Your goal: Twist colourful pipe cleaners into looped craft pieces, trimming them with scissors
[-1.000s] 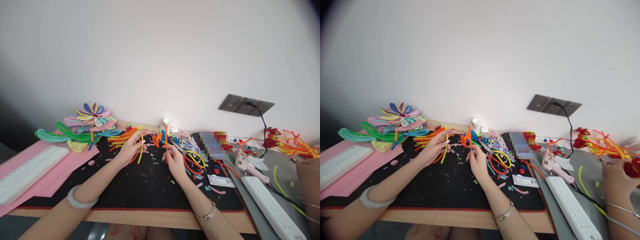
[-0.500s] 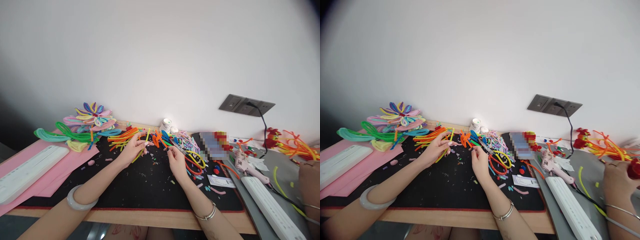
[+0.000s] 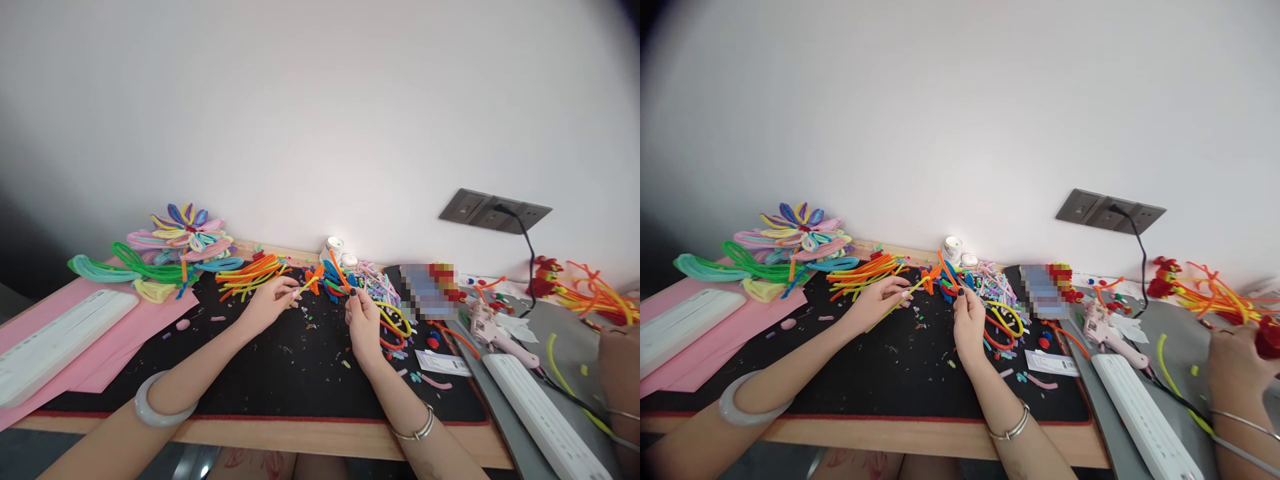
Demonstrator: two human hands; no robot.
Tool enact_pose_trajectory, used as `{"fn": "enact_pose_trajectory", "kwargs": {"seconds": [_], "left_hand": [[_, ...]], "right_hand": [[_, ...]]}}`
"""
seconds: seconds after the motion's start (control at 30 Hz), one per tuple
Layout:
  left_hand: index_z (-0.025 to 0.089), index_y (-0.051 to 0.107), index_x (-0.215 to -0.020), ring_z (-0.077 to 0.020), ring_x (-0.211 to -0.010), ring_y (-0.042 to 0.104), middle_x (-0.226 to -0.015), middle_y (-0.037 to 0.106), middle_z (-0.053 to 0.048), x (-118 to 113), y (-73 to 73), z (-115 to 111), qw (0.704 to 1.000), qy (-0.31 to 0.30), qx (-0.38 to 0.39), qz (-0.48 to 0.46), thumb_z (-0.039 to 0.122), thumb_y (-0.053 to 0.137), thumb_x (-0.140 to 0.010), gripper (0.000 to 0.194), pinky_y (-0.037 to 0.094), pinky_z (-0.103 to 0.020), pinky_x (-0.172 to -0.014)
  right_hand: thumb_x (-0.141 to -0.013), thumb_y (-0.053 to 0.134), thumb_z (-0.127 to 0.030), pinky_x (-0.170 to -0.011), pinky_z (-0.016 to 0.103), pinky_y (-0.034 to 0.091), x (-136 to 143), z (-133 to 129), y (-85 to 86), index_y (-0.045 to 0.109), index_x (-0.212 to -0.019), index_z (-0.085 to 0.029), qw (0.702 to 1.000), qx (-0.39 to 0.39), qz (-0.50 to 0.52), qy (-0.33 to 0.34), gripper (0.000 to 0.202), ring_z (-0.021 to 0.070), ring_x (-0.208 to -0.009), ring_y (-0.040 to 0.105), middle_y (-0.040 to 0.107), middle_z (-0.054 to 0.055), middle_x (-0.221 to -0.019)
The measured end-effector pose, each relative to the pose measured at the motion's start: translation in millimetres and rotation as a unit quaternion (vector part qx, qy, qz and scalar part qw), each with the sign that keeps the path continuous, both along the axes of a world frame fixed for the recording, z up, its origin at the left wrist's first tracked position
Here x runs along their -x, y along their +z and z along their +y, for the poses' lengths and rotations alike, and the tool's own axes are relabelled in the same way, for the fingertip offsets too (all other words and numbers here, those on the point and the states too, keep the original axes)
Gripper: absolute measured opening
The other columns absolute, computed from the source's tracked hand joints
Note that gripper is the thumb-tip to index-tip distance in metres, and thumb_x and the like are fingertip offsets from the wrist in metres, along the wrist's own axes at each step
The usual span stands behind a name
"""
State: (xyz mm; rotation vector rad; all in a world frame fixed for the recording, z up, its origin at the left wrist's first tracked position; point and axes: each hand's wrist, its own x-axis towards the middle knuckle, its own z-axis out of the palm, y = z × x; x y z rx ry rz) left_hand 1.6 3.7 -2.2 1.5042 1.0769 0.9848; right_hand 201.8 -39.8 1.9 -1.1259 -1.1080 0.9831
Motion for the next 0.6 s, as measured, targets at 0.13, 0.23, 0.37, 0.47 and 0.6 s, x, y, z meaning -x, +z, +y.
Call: {"fn": "enact_pose_trajectory", "kwargs": {"seconds": [0.13,0.23,0.37,0.47,0.6], "left_hand": [[0.018,0.06,-0.101,-0.0217,-0.095,0.06,-0.103,0.065,-0.008,-0.4,8.9,-4.6,0.997,0.015,-0.072,0.031,0.033,0.062,-0.073,0.032,0.047,-0.032,-0.08],[0.017,0.064,-0.1,-0.0175,-0.079,0.06,-0.094,0.066,-0.006,-1.0,15.3,-8.0,0.998,-0.017,-0.068,-0.011,0.033,0.059,-0.076,0.03,0.046,-0.027,-0.07],[0.016,0.067,-0.093,-0.0112,-0.058,0.051,-0.072,0.063,-0.003,-2.4,17.7,-10.2,0.994,-0.034,-0.015,-0.1,0.034,0.056,-0.079,0.026,0.041,-0.023,-0.055],[0.017,0.066,-0.096,-0.0107,-0.064,0.053,-0.086,0.064,-0.004,-2.4,16.2,-9.4,0.98,-0.037,0.03,-0.194,0.028,0.06,-0.076,0.023,0.042,-0.022,-0.06],[0.017,0.065,-0.096,-0.0147,-0.081,0.056,-0.096,0.063,-0.007,1.5,16.0,-7.2,0.957,-0.058,0.072,-0.276,0.019,0.061,-0.072,0.024,0.045,-0.025,-0.072]], "right_hand": [[-0.081,0.051,-0.038,-0.04,0.021,0.011,4.1,-1.2,2.4,0.058,-0.085,-0.016,0.993,0.039,0.059,0.095,0.024,0.0047,-0.04,0.017,0.029,-0.008,-0.05],[-0.081,0.052,-0.036,-0.04,0.021,0.009,9.2,-5.4,5.7,0.061,-0.085,-0.013,0.963,0.103,0.072,0.239,0.025,0.0036,-0.039,0.015,0.029,-0.009,-0.045],[-0.078,0.057,-0.031,-0.039,0.02,0.008,12.7,-9.2,7.4,0.061,-0.089,-0.012,0.928,0.167,0.105,0.317,0.023,0.0028,-0.037,0.015,0.03,-0.01,-0.044],[-0.076,0.059,-0.03,-0.038,0.02,0.008,11.1,-7.9,6.0,0.059,-0.09,-0.012,0.92,0.19,0.138,0.315,0.023,0.0025,-0.036,0.015,0.03,-0.011,-0.042],[-0.076,0.059,-0.027,-0.036,0.02,0.008,5.9,-4.1,3.1,0.059,-0.088,-0.011,0.915,0.196,0.187,0.299,0.02,0.0023,-0.034,0.013,0.029,-0.011,-0.041]]}}
